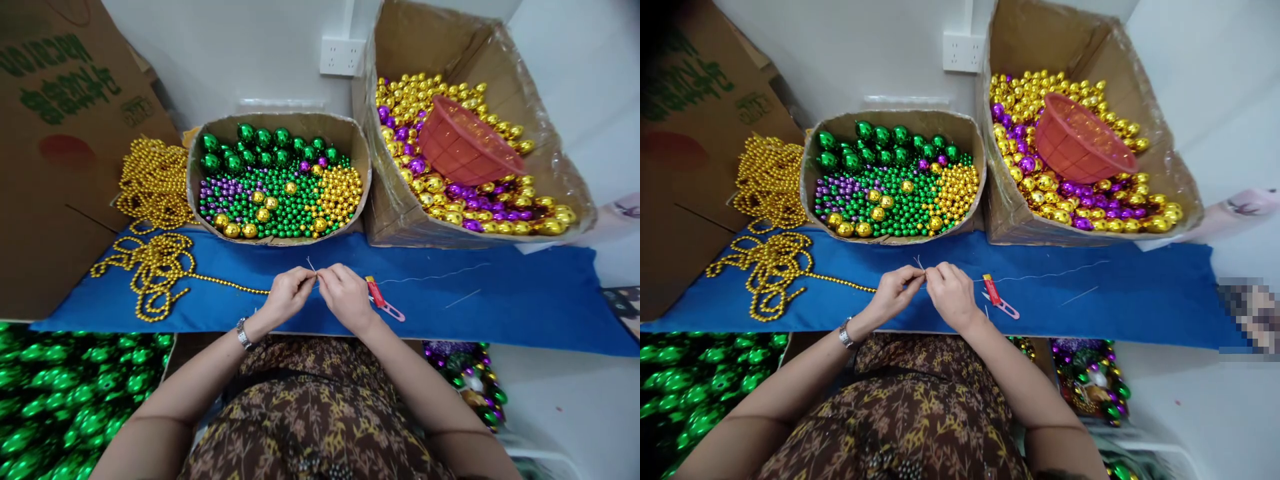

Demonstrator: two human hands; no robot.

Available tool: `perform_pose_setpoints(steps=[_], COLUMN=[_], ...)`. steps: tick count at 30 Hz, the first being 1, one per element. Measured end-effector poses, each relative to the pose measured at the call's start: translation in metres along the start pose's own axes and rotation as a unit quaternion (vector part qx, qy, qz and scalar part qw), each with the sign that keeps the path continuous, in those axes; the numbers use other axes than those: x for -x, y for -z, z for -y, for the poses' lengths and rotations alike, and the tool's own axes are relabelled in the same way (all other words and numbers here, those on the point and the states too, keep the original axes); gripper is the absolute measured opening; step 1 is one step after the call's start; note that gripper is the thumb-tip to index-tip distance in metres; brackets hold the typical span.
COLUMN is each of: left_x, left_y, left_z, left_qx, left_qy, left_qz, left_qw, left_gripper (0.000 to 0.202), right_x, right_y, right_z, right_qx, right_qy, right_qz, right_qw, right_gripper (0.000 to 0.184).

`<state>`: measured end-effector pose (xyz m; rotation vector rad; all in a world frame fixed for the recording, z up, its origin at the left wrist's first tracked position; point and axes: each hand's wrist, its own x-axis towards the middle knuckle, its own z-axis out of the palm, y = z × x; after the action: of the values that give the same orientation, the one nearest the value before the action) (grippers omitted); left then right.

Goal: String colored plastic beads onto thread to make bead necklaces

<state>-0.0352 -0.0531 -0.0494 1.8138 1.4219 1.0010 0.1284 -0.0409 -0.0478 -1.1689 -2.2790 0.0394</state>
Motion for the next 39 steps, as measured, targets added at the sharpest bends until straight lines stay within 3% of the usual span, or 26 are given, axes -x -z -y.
perform_pose_setpoints(steps=[2, 4, 5, 6, 9, 10, 11, 13, 17, 19, 20, 22, 24, 25, 26, 28, 31, 35, 39], left_x=[-0.001, -0.002, -0.003, -0.003, -0.003, -0.003, -0.003, -0.002, -0.002, -0.001, 0.000, 0.001, 0.003, 0.003, 0.004, 0.006, 0.012, 0.026, 0.048], left_y=[-0.004, -0.008, -0.009, -0.010, -0.011, -0.010, -0.009, -0.005, 0.008, 0.015, 0.018, 0.024, 0.028, 0.030, 0.032, 0.038, 0.052, 0.083, 0.128], left_z=[0.000, 0.001, 0.001, 0.002, 0.005, 0.005, 0.006, 0.007, 0.011, 0.015, 0.017, 0.020, 0.020, 0.020, 0.019, 0.017, 0.020, 0.049, 0.099], left_qx=[0.039, 0.145, 0.206, 0.258, 0.308, 0.292, 0.266, 0.197, 0.030, -0.046, -0.077, -0.103, -0.078, -0.055, -0.036, -0.030, -0.096, -0.215, -0.324], left_qy=[0.033, 0.095, 0.127, 0.153, 0.180, 0.171, 0.158, 0.121, 0.023, -0.029, -0.048, -0.057, -0.030, -0.015, -0.002, 0.008, -0.026, -0.047, 0.073], left_qz=[-0.014, -0.005, 0.004, 0.011, 0.021, 0.022, 0.021, 0.019, 0.020, 0.020, 0.019, 0.026, 0.043, 0.051, 0.057, 0.064, 0.060, -0.029, -0.137], left_qw=[0.999, 0.985, 0.970, 0.954, 0.934, 0.941, 0.951, 0.973, 0.999, 0.998, 0.996, 0.993, 0.996, 0.997, 0.998, 0.997, 0.993, 0.975, 0.933], left_gripper=[0.018, 0.023, 0.026, 0.029, 0.035, 0.035, 0.035, 0.033, 0.024, 0.020, 0.019, 0.018, 0.018, 0.017, 0.019, 0.028, 0.032, 0.025, 0.026], right_x=[-0.001, -0.003, -0.005, -0.007, -0.016, -0.020, -0.023, -0.027, -0.029, -0.029, -0.029, -0.028, -0.028, -0.027, -0.027, -0.027, -0.029, -0.028, -0.013], right_y=[-0.005, -0.012, -0.014, -0.016, -0.012, -0.008, -0.003, 0.005, 0.018, 0.021, 0.021, 0.018, 0.009, 0.003, -0.003, -0.011, -0.005, 0.036, 0.082], right_z=[0.002, 0.004, 0.004, 0.004, 0.000, -0.002, -0.003, -0.004, 0.002, 0.007, 0.010, 0.016, 0.020, 0.021, 0.021, 0.019, 0.012, -0.004, -0.037], right_qx=[-0.042, -0.195, -0.307, -0.426, -0.693, -0.735, -0.759, -0.773, -0.773, -0.753, -0.720, -0.585, -0.373, -0.259, -0.155, 0.001, 0.115, 0.143, 0.133], right_qy=[-0.037, -0.126, -0.185, -0.246, -0.364, -0.376, -0.378, -0.372, -0.338, -0.285, -0.250, -0.158, -0.042, 0.014, 0.063, 0.125, 0.169, 0.186, 0.168], right_qz=[-0.018, -0.040, -0.049, -0.055, -0.065, -0.070, -0.074, -0.081, -0.070, -0.101, -0.130, -0.162, -0.115, -0.075, -0.040, -0.010, -0.017, -0.034, -0.077], right_qw=[0.998, 0.972, 0.932, 0.869, 0.619, 0.560, 0.525, 0.507, 0.532, 0.584, 0.634, 0.779, 0.920, 0.963, 0.985, 0.992, 0.979, 0.971, 0.974], right_gripper=[0.020, 0.016, 0.015, 0.014, 0.016, 0.018, 0.019, 0.020, 0.017, 0.012, 0.010, 0.011, 0.017, 0.021, 0.025, 0.029, 0.027, 0.028, 0.027])
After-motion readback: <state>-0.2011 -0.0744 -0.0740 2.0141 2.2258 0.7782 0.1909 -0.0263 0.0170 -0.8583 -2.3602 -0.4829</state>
